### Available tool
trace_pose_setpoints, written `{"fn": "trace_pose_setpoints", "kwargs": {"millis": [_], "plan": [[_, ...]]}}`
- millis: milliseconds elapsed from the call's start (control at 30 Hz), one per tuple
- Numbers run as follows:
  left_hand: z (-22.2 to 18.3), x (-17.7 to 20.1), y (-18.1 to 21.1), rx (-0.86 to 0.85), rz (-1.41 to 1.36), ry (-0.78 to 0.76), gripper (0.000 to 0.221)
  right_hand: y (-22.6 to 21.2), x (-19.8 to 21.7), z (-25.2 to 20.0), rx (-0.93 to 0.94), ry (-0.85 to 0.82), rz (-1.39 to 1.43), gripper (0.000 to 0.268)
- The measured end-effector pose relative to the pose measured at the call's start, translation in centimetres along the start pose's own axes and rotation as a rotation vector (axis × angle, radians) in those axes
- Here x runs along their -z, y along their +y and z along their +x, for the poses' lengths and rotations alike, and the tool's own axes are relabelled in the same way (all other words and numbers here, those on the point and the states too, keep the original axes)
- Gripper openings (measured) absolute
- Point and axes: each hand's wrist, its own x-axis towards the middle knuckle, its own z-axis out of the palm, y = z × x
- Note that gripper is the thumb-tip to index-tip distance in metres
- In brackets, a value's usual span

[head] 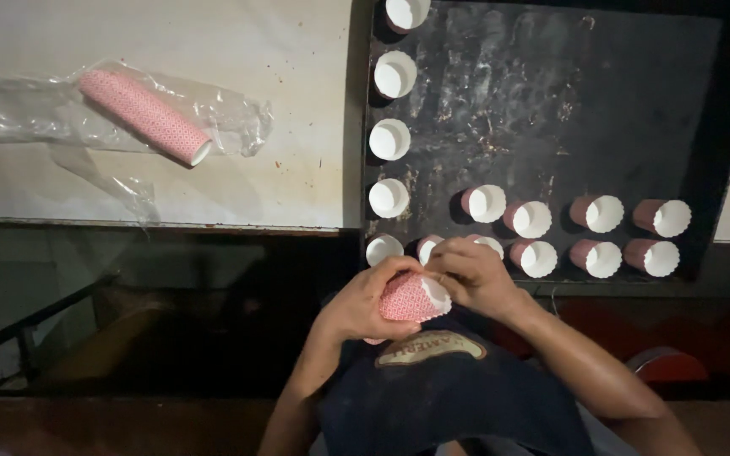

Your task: The person takes pink paper baking cups from a plastic-wrapped roll, opens each cup by hand, and places them one at a time into the pockets of a black baking tray, gradually filling the tray. At the end they wrap the remaining roll in plastic and set it on a storage shelf.

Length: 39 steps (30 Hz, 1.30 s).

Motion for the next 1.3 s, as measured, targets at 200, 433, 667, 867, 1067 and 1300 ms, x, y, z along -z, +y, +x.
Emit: {"fn": "trace_pose_setpoints", "kwargs": {"millis": [200,433,667,867,1067,1300], "plan": [[-2.3,1.4,-1.6,0.164,0.029,0.100,0.081,3.2,4.0,1.3,-0.135,0.156,-0.123,0.011],[-1.8,1.5,-0.6,0.151,0.058,0.124,0.079,9.3,2.3,4.1,-0.328,0.018,-0.399,0.016],[-0.9,-0.4,-0.5,0.009,0.007,0.111,0.086,6.2,2.1,5.2,-0.335,0.009,-0.578,0.029],[0.4,-1.1,-0.5,0.048,0.036,0.037,0.085,-0.5,2.4,3.2,-0.230,-0.210,0.087,0.031],[1.5,-1.4,0.6,0.076,0.031,-0.021,0.080,0.4,2.4,1.1,-0.079,-0.136,0.147,0.017],[0.9,-0.5,0.1,0.127,0.029,0.060,0.079,3.6,7.0,2.6,-0.092,0.082,0.035,0.014]]}}
